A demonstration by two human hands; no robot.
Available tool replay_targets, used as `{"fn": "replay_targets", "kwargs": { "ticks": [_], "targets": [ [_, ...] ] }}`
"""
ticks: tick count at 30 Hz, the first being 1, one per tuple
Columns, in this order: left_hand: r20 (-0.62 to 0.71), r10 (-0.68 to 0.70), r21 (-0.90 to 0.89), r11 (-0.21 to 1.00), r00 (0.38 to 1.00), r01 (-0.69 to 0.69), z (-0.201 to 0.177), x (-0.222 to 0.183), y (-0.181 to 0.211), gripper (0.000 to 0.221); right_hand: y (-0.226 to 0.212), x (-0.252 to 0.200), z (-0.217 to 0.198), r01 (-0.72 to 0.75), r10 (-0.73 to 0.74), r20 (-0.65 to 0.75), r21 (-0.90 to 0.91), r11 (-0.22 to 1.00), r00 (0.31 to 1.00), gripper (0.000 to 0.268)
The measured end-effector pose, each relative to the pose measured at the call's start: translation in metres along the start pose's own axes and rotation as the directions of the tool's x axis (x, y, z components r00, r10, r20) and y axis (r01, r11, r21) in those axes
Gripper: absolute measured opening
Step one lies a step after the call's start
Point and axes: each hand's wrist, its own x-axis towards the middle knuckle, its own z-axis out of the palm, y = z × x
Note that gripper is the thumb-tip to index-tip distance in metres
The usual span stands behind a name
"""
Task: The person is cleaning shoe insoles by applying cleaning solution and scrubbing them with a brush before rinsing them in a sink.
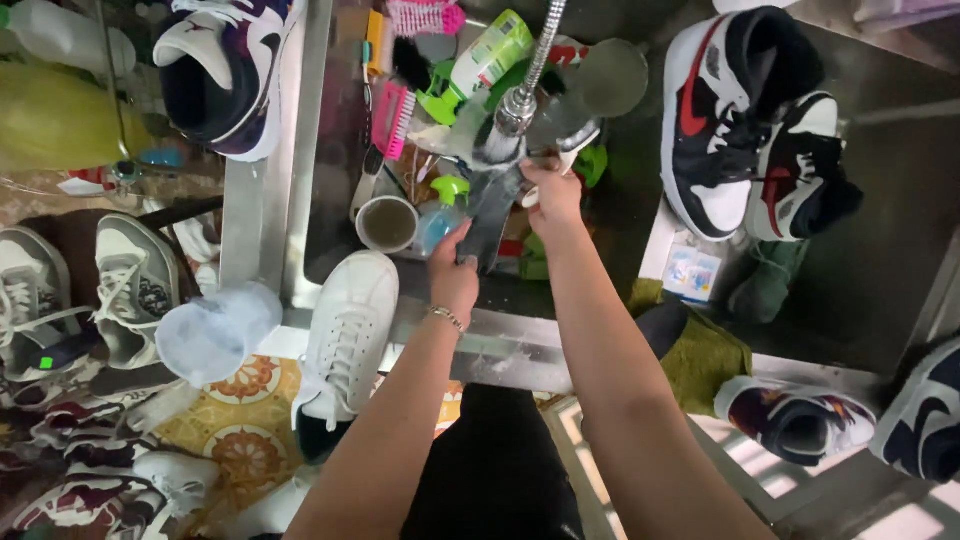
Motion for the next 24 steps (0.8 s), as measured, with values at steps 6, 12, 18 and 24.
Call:
{"fn": "replay_targets", "kwargs": {
  "ticks": [6,12,18,24],
  "targets": [
    [-0.145,-0.182,-0.359,0.926,0.973,0.12,0.038,0.088,-0.043,0.051,-0.014,0.014,0.014,0.094,-0.103,0.068,0.119,0.988,0.992,0.056],
    [-0.072,-0.354,-0.846,0.517,0.933,0.131,0.042,0.137,-0.059,0.049,-0.025,0.031,0.028,0.102,-0.134,0.191,0.167,0.981,0.972,0.061],
    [-0.206,-0.288,-0.794,0.607,0.935,0.012,0.051,0.14,-0.009,0.048,-0.039,0.037,0.034,0.142,-0.199,0.239,0.237,0.961,0.95,0.058],
    [-0.21,-0.241,-0.874,0.481,0.947,-0.071,0.046,0.089,0.041,0.041,-0.046,0.038,0.028,0.194,-0.24,0.183,0.239,0.951,0.953,0.057]
  ]
}}
